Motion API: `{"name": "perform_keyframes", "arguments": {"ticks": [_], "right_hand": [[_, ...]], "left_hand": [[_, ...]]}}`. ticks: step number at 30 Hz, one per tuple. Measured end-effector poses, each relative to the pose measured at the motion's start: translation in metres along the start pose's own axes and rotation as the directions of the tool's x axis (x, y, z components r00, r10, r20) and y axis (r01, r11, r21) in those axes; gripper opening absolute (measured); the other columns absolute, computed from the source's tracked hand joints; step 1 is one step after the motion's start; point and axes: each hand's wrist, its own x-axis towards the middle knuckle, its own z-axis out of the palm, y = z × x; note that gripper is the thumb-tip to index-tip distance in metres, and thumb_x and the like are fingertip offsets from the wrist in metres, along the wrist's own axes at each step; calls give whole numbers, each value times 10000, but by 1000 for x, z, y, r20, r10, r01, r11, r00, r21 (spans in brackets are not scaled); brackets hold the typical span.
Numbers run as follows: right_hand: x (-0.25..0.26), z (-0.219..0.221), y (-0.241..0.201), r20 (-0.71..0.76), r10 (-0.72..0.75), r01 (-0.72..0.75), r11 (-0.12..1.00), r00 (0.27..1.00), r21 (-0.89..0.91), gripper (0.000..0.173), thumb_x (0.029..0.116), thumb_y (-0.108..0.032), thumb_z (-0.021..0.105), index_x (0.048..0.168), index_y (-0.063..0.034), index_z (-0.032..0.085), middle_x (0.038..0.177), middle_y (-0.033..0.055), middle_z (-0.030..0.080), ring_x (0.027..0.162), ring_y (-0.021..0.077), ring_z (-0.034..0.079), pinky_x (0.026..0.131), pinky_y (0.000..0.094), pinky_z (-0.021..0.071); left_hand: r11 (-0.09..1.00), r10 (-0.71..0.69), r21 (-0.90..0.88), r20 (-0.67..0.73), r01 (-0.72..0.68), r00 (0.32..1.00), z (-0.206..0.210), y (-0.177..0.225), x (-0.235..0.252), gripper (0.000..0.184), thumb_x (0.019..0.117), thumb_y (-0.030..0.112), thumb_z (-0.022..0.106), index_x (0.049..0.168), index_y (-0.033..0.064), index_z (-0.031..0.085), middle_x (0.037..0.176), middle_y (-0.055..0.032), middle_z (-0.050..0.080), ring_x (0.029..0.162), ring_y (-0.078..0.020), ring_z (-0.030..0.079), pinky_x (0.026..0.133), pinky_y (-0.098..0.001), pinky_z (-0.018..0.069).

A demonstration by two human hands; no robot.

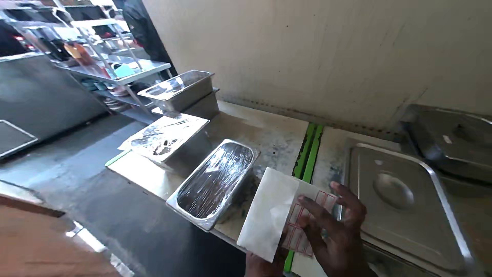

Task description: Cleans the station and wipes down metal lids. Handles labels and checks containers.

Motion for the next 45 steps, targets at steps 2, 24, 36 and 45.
{"name": "perform_keyframes", "arguments": {"ticks": [2, 24, 36, 45], "right_hand": [[-2, -1, -2, 18, 38, -38, 999, 999, -3, 287, 980, -512, 622, 1258, -447, 650, 1496, 35, 422, 1438, 209, 352, 1141, 424, 365], [-10, -3, 3, 49, -217, 222, 960, 975, -168, 145, 1036, -387, 575, 1063, -246, 595, 1248, -29, 575, 1234, 158, 495, 1065, 360, 343], [1, -35, 10, 127, 100, -113, 988, 987, 104, 210, 1037, -385, 585, 999, -195, 667, 1206, -14, 634, 1209, 110, 571, 1006, 302, 514], [10, -197, 91, 32, 655, -655, 756, 755, 5, 156, 902, -239, 723, 963, -96, 707, 1331, 71, 612, 1215, 198, 592, 965, 397, 551]], "left_hand": [[993, -48, -108, 24, 51, 999, 2, 5, -4, 268, 910, 176, 746, 1140, 53, 685, 1072, -114, 750, 1007, -234, 730, 921, -447, 601], [952, -21, 302, -75, 43, 997, 24, 20, 12, 232, 1051, 58, 491, 1247, -63, 517, 998, -149, 734, 878, -232, 750, 801, -416, 647], [808, 75, 588, -26, -46, 997, 17, 20, 6, 463, 876, 61, 777, 1258, -57, 544, 1007, -86, 746, 888, -184, 747, 788, -368, 653], [777, 27, 625, -160, 79, 987, -38, 18, 32, 455, 947, 70, 692, 1305, -46, 438, 1028, -51, 691, 872, -139, 724, 774, -362, 643]]}}
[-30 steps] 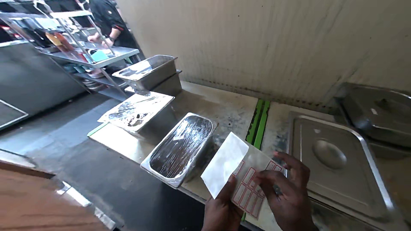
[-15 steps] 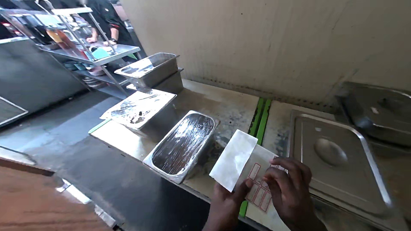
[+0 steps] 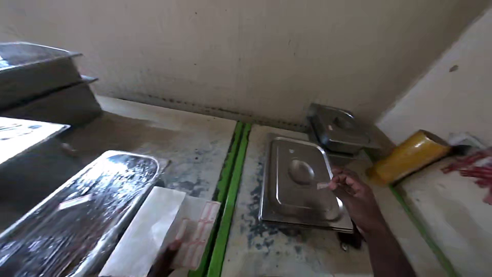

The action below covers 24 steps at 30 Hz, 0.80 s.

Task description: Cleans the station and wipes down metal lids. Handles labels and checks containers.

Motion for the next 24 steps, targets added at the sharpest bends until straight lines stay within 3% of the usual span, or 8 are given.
{"name": "perform_keyframes", "arguments": {"ticks": [2, 5, 9, 12, 16, 19, 24], "right_hand": [[-3, -13, 14, 16, 111, -110, 993, 994, -45, 167, 912, -197, 718, 992, -51, 704, 1356, 122, 592, 1256, 233, 567, 1004, 428, 524], [-4, -15, 33, 92, 221, -211, 972, 971, -107, 232, 945, -254, 694, 1068, -57, 702, 1400, 135, 558, 1296, 241, 536, 1030, 435, 501], [2, -7, 49, 155, 228, -194, 958, 961, -209, 314, 924, -362, 695, 1075, -90, 739, 1430, 140, 538, 1367, 273, 471, 1109, 490, 422], [5, -1, 51, 143, 279, -232, 933, 950, -276, 304, 942, -386, 676, 1051, -118, 769, 1477, 115, 513, 1378, 272, 460, 1113, 503, 411], [11, 0, 58, 116, 327, -284, 916, 938, -282, 263, 946, -348, 690, 1040, -117, 777, 1509, 118, 481, 1382, 271, 455, 1113, 503, 415], [13, 2, 59, 86, 343, -305, 905, 935, -296, 269, 898, -376, 748, 988, -124, 774, 1477, 123, 505, 1356, 282, 471, 1081, 513, 429], [16, 9, 54, 48, 364, -305, 839, 930, -449, 321, 829, -465, 811, 956, -173, 770, 1505, 99, 485, 1422, 335, 381, 1118, 600, 341]], "left_hand": [[997, -80, 19, -47, 81, 996, -7, -24, 15, 557, 935, 89, 717, 1365, -51, 391, 1094, -115, 667, 894, -189, 722, 768, -398, 640], [986, -140, 79, -97, 147, 985, -9, -51, 31, 752, 945, 143, 719, 1500, -55, 251, 1280, -191, 575, 1039, -214, 675, 846, -405, 610], [995, 2, 101, -110, 9, 994, -11, -78, 48, 756, 934, 184, 737, 1472, -99, 288, 1280, -204, 590, 1082, -211, 672, 889, -401, 610], [996, 36, 85, -122, -26, 992, -13, -88, 61, 768, 875, 202, 812, 1437, -82, 373, 1260, -202, 644, 1076, -297, 709, 869, -492, 640], [973, 24, 230, -82, -4, 996, -20, -93, 64, 799, 882, 281, 806, 1443, -87, 372, 1282, -194, 632, 1106, -256, 698, 901, -449, 631], [948, 49, 315, -16, -42, 999, -15, -80, 56, 708, 930, 235, 744, 1423, -129, 391, 1283, -221, 611, 1121, -189, 669, 938, -368, 594], [950, 43, 310, -27, -33, 999, -11, -76, 52, 657, 940, 203, 730, 1399, -141, 410, 1252, -225, 622, 1094, -172, 676, 926, -346, 595]]}}
